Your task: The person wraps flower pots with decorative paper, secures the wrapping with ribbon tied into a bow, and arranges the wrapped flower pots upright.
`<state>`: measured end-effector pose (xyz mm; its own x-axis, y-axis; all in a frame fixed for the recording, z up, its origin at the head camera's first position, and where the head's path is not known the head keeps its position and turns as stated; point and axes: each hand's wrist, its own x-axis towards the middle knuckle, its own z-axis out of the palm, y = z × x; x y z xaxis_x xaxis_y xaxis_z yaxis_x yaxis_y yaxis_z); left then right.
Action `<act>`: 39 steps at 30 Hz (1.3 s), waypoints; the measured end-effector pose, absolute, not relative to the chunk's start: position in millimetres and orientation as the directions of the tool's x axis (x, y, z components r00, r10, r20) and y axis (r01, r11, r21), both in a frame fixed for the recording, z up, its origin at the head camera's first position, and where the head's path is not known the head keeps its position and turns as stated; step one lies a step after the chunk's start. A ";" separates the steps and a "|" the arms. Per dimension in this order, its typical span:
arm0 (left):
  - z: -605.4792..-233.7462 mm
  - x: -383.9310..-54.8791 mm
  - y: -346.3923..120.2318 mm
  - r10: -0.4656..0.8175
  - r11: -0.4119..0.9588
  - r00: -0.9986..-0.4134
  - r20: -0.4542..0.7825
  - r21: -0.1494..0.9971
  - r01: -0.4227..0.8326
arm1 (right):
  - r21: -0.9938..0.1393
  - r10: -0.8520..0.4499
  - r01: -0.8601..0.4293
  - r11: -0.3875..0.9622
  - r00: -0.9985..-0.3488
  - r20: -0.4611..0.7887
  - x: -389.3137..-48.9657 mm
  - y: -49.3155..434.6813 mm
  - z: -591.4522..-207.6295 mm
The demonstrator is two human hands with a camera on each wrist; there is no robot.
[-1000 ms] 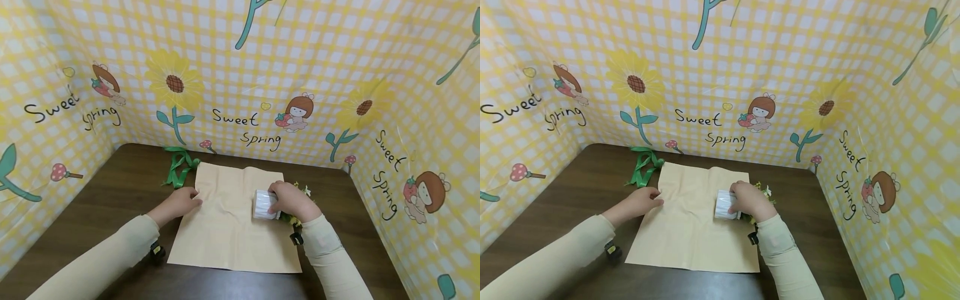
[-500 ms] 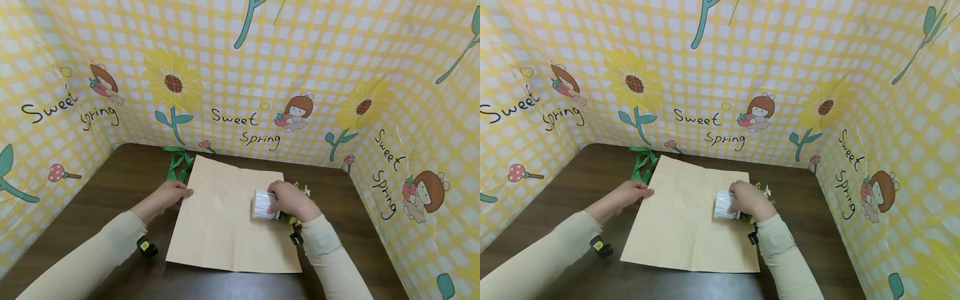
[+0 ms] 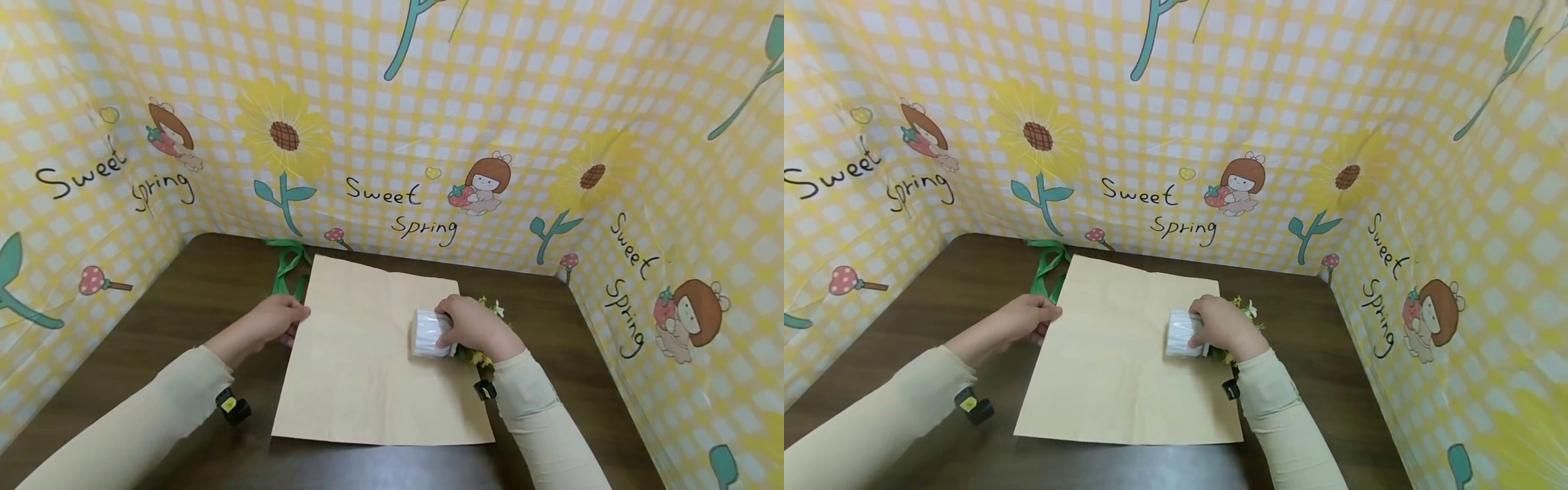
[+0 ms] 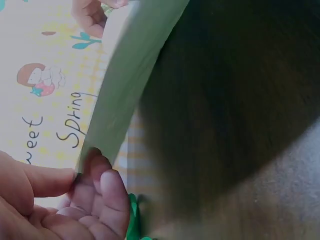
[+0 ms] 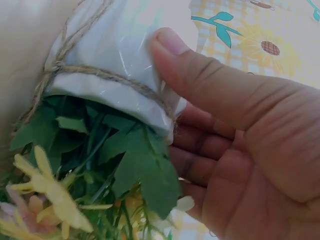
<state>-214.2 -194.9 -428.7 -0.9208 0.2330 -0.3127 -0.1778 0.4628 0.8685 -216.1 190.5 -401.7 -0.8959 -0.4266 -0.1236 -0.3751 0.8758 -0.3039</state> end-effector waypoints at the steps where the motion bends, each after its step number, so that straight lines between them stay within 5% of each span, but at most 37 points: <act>1: -427.0 -213.5 -194.5 0.231 0.474 -0.922 -0.311 0.863 -0.172 | -0.306 -0.430 -0.378 0.874 -0.894 -0.124 -216.6 190.4 -402.3; 21: -383.8 -212.6 -210.2 0.247 0.407 -0.931 -0.268 0.901 -0.151 | -0.302 -0.476 -0.425 0.853 -0.871 -0.119 -226.8 149.7 -401.3; 39: -323.6 -208.3 -142.1 0.292 0.466 -0.947 -0.134 0.885 0.018 | -0.297 -0.571 -0.525 0.798 -0.816 -0.092 -237.9 113.8 -406.6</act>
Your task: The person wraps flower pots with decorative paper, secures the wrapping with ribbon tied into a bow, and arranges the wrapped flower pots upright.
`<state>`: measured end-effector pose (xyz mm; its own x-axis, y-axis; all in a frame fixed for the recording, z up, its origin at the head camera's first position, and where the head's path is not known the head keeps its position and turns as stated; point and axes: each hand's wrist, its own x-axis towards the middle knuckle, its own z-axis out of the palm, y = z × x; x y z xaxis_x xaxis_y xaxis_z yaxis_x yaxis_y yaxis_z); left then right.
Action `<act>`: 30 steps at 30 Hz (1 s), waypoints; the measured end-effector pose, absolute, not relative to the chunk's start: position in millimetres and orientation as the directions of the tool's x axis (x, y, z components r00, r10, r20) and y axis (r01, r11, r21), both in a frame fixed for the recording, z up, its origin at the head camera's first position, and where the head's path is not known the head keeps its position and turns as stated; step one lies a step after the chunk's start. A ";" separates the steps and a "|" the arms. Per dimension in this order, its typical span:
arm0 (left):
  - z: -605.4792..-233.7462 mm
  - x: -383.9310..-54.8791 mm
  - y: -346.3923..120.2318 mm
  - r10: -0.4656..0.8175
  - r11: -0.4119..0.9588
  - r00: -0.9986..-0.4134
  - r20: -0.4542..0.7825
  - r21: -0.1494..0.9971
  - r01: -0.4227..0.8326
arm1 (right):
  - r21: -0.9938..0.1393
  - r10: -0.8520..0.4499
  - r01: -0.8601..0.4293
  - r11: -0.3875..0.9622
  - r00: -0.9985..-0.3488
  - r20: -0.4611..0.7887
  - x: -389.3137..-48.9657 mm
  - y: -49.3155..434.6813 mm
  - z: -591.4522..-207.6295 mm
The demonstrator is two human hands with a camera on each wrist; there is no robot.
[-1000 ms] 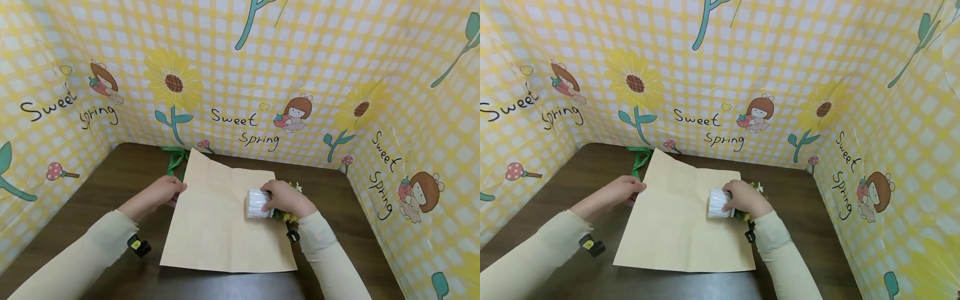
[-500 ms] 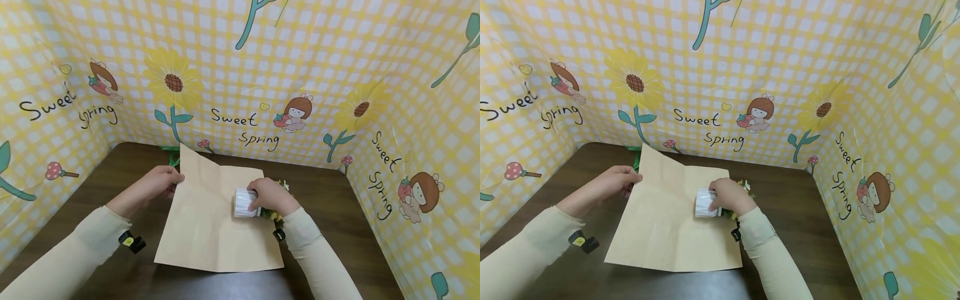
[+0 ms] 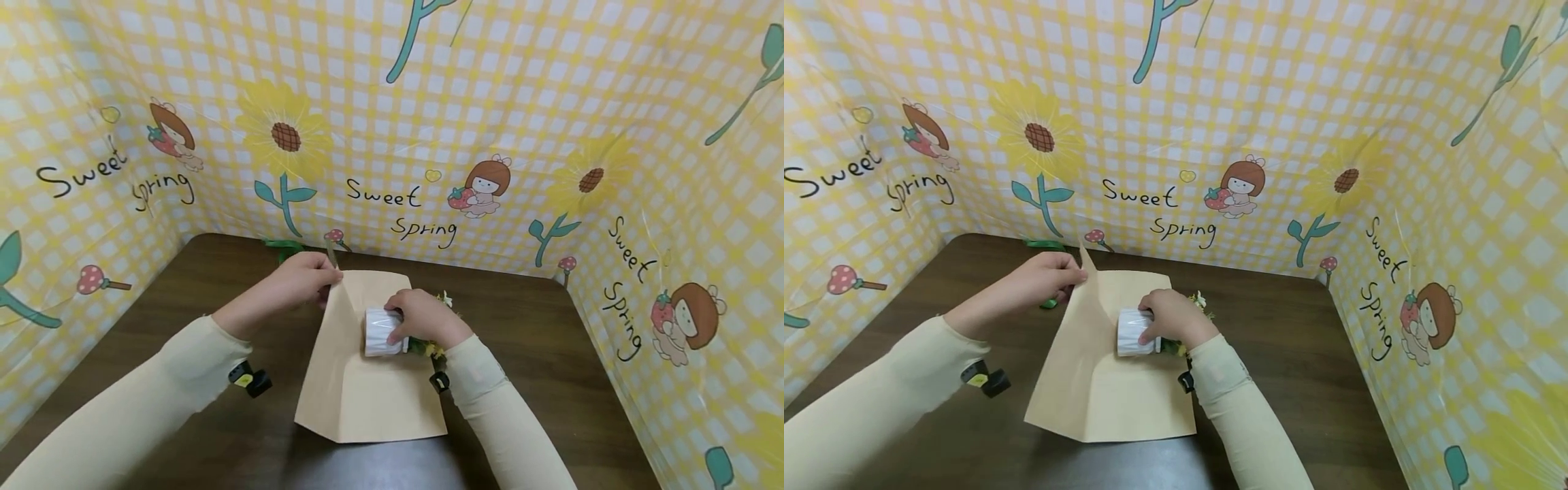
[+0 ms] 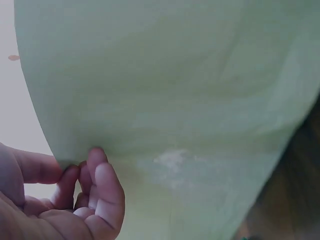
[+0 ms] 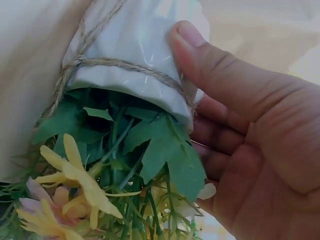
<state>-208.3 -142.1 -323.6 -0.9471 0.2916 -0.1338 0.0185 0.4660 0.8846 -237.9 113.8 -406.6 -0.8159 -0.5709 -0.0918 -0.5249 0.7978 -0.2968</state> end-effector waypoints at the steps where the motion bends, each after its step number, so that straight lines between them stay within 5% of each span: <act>1: -322.5 -208.9 -136.5 0.289 0.471 -0.948 -0.131 0.882 0.022 | -0.302 -0.577 -0.530 0.792 -0.812 -0.088 -238.4 111.7 -407.0; 18: -327.8 -210.0 -50.3 0.390 0.530 -0.920 -0.045 0.827 0.185 | -0.495 -0.622 -0.558 0.666 -0.782 0.045 -240.5 115.7 -416.7; 30: -358.8 -216.4 -39.9 0.392 0.495 -0.918 0.054 0.829 0.260 | -0.581 -0.674 -0.595 0.555 -0.732 0.105 -243.4 120.0 -422.9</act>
<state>-216.4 -39.9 -358.8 -0.9184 0.3919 0.0540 0.2599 0.4948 0.8293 -243.4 120.0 -422.9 -0.7315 -0.6738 0.1047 -0.5947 0.5553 -0.5814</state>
